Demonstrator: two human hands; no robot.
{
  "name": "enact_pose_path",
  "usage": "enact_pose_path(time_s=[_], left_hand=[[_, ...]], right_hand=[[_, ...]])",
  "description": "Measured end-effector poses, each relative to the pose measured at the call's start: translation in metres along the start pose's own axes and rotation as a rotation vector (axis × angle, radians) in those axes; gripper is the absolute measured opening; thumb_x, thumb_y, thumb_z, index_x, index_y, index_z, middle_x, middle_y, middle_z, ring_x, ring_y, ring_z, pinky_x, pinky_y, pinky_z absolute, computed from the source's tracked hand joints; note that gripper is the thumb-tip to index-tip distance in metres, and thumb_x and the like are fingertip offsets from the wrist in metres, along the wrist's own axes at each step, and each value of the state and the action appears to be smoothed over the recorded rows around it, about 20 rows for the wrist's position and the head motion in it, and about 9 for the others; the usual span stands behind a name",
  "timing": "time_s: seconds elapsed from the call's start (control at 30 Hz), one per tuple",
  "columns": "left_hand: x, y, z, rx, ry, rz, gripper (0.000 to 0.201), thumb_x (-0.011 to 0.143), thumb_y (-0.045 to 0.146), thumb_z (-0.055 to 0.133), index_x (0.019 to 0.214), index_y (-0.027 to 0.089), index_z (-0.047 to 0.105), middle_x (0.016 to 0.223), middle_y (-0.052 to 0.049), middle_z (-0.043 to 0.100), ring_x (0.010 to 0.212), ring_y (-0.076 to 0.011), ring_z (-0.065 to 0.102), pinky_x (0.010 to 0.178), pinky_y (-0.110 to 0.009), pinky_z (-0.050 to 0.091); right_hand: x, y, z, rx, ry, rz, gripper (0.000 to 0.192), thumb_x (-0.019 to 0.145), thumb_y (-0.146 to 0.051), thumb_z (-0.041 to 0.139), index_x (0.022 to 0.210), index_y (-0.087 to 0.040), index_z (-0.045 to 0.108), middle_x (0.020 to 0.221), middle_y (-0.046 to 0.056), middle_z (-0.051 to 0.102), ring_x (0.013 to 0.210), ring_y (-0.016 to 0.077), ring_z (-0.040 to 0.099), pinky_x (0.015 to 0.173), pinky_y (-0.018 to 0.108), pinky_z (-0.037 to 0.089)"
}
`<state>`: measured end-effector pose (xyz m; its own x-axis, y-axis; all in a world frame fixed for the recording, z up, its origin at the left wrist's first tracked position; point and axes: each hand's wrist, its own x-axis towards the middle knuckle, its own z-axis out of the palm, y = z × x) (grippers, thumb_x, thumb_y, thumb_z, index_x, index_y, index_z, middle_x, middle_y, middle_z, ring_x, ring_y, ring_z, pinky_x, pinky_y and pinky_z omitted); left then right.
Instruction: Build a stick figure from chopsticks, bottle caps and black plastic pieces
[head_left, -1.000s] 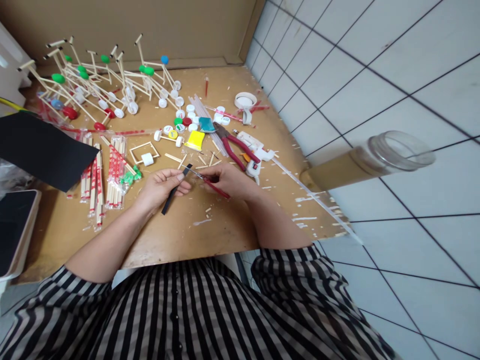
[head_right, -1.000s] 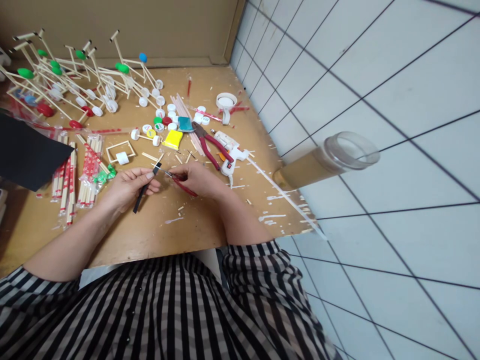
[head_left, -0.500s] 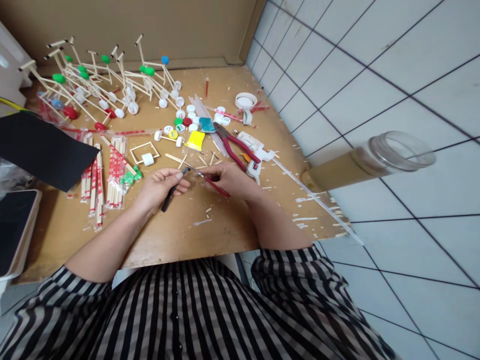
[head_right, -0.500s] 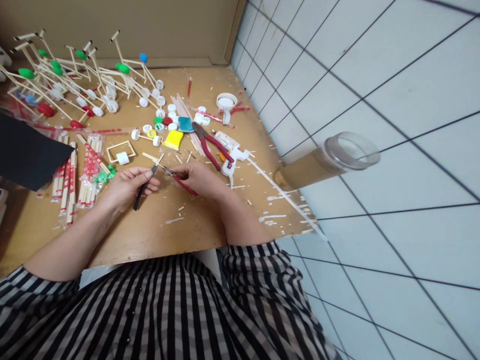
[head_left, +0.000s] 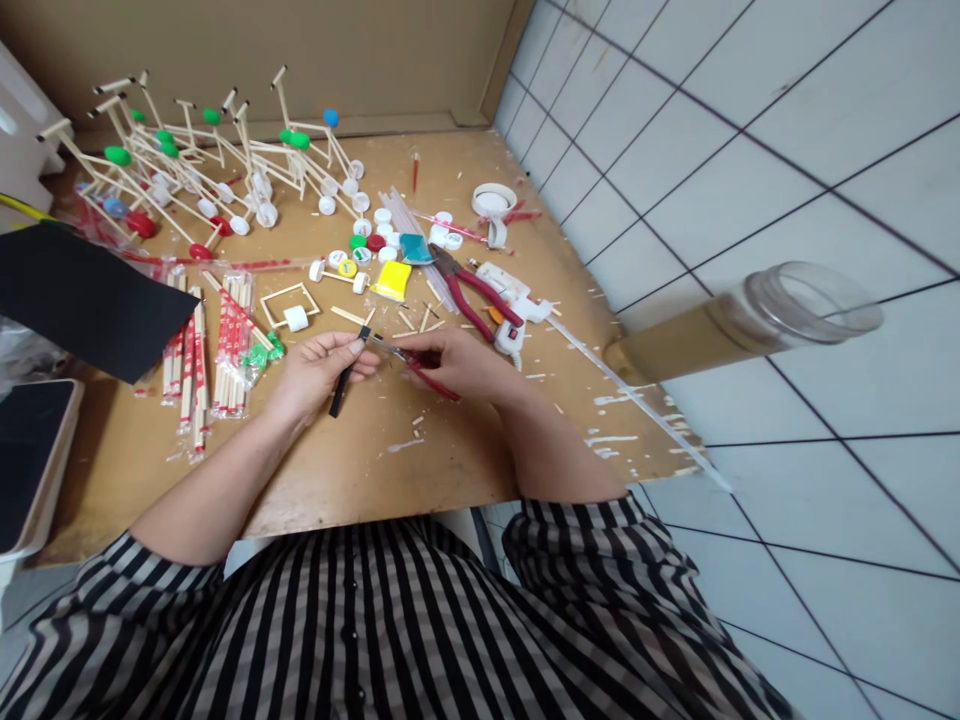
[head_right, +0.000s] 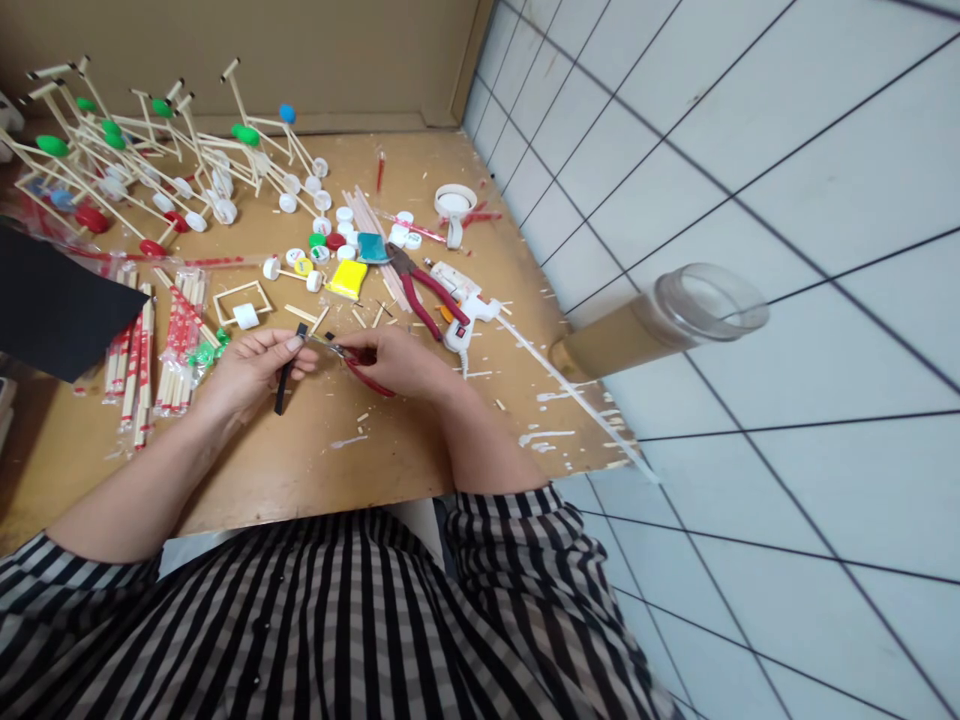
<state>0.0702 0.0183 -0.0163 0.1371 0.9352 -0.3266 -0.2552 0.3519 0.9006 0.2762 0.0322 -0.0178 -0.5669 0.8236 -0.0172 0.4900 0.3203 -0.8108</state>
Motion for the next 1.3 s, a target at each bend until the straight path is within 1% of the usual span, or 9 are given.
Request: enact_pose_path(time_s=[0.1,0.2,0.4,0.5,0.77,1.0,1.17,1.3], left_hand=[[0.0005,-0.0006,-0.0001,-0.01,-0.009,-0.018,0.026,0.062,0.027,0.09,0.072,0.013,0.07,0.061,-0.001,0.074,0.054,-0.0114,0.068,0.057,-0.02,0.054],[0.0006,-0.001,0.0002,-0.01,-0.004,-0.031,0.024,0.063,0.024,0.09,0.072,0.013,0.071,0.061,-0.002,0.075,0.055,-0.0117,0.068,0.057,-0.021,0.054],[0.0006,-0.0014,-0.0001,-0.011,-0.018,-0.025,0.026,0.06,0.027,0.092,0.07,0.013,0.071,0.059,-0.001,0.074,0.054,-0.0114,0.069,0.056,-0.02,0.054],[0.0007,-0.0017,-0.0006,0.002,-0.023,-0.029,0.025,0.06,0.027,0.091,0.07,0.013,0.072,0.059,-0.002,0.074,0.055,-0.0119,0.069,0.056,-0.021,0.055],[-0.0005,-0.0017,0.0008,-0.004,-0.001,-0.043,0.025,0.058,0.027,0.091,0.068,0.014,0.072,0.06,-0.003,0.075,0.055,-0.012,0.069,0.056,-0.021,0.054],[0.0003,-0.0031,-0.0001,0.05,-0.01,-0.035,0.022,0.066,0.027,0.087,0.072,0.013,0.07,0.065,-0.005,0.076,0.059,-0.014,0.071,0.063,-0.025,0.057],[-0.0006,-0.0026,0.0014,0.045,0.011,-0.046,0.015,0.069,0.021,0.083,0.068,0.013,0.071,0.062,-0.004,0.075,0.057,-0.013,0.069,0.061,-0.024,0.055],[-0.0019,-0.0017,0.0022,0.026,0.012,-0.043,0.015,0.068,0.02,0.084,0.067,0.013,0.071,0.061,-0.004,0.074,0.055,-0.0127,0.068,0.06,-0.024,0.054]], right_hand=[[-0.0006,-0.0017,0.0006,0.001,-0.012,-0.002,0.033,0.081,-0.015,0.057,0.106,-0.019,0.078,0.077,-0.002,0.069,0.068,0.011,0.049,0.068,0.023,0.039],[-0.0005,-0.0031,0.0005,-0.001,-0.02,0.001,0.034,0.08,-0.014,0.056,0.106,-0.019,0.078,0.076,-0.002,0.067,0.068,0.0108,0.048,0.067,0.023,0.038],[-0.0002,-0.0074,0.0002,-0.016,-0.044,0.015,0.042,0.078,-0.009,0.051,0.11,-0.019,0.076,0.068,-0.005,0.057,0.064,0.0096,0.042,0.064,0.022,0.034],[0.0002,-0.0084,0.0004,-0.026,-0.048,0.032,0.04,0.077,-0.009,0.05,0.104,-0.017,0.077,0.066,-0.005,0.054,0.064,0.0098,0.041,0.064,0.023,0.034],[-0.0001,-0.0044,0.0003,0.0,-0.049,0.042,0.029,0.077,-0.013,0.056,0.096,-0.019,0.077,0.072,-0.004,0.064,0.067,0.0101,0.045,0.065,0.024,0.034],[-0.0002,-0.0061,0.0,-0.027,-0.06,0.05,0.027,0.077,-0.012,0.055,0.093,-0.018,0.076,0.068,-0.005,0.061,0.065,0.0096,0.044,0.063,0.023,0.032],[-0.0004,-0.0072,0.0002,-0.018,-0.062,0.066,0.026,0.078,-0.013,0.056,0.094,-0.018,0.077,0.068,-0.005,0.06,0.064,0.0091,0.042,0.063,0.023,0.031],[-0.0008,-0.0079,0.0006,-0.023,-0.059,0.058,0.025,0.079,-0.013,0.056,0.092,-0.017,0.077,0.066,-0.005,0.056,0.064,0.0093,0.041,0.063,0.023,0.03]])
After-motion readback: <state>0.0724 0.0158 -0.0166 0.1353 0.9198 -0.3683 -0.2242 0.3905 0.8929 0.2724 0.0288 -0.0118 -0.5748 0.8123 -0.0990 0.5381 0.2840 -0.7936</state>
